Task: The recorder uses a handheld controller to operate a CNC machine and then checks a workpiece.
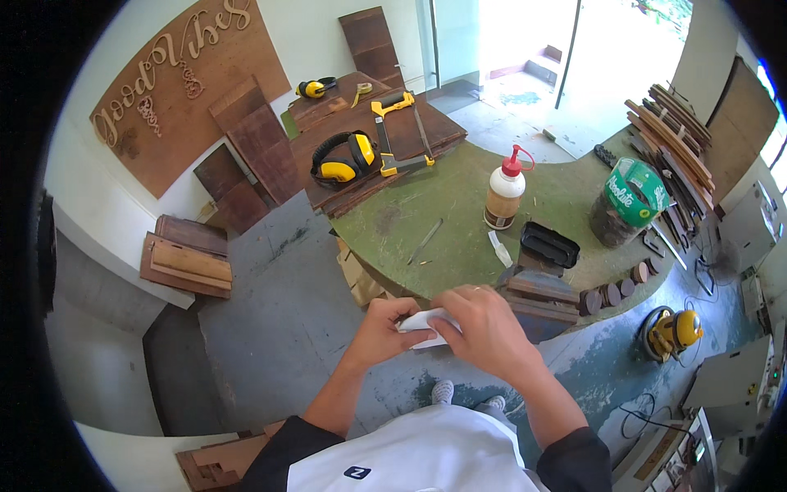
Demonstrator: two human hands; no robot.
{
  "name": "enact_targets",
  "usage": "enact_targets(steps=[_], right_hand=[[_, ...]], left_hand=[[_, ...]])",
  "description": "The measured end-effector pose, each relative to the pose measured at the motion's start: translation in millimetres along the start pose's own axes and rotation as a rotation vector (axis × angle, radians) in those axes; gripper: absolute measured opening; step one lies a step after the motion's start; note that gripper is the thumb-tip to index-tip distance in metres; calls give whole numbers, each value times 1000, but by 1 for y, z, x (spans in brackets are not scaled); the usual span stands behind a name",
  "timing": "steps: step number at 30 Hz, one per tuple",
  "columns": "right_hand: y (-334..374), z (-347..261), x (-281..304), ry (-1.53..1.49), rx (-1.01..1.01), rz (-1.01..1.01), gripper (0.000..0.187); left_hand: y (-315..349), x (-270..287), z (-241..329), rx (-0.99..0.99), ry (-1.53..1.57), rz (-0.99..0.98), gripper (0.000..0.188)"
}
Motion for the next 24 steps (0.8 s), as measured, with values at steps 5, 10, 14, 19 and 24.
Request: enact_targets(steps=[5, 10, 14, 19, 24], right_hand=[[3, 1, -27, -172, -54, 14, 13], [4, -1, -40, -38, 25, 235, 13], [7, 8, -36, -6, -32, 122, 22], [23, -15, -11, -33, -23, 299, 23], [48, -4, 3, -41, -128, 312, 25]], left_hand=[[15, 8, -35, -32, 280, 78, 13], [12, 15, -36, -6, 320, 156, 8], [-10, 15, -39, -95, 162, 117, 5], [-88, 73, -154, 63, -97, 536, 12], [-127, 78, -186, 112, -328, 566, 17]])
Point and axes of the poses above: each hand's wrist, its own y-axis away from the middle knuckle, its own x-axis out of the back of the hand, z = x × y, the point moved 3 cm from there along -y, towards the middle knuckle, and after that the axes turned 3 degrees about -y, right-handed, at the moved point
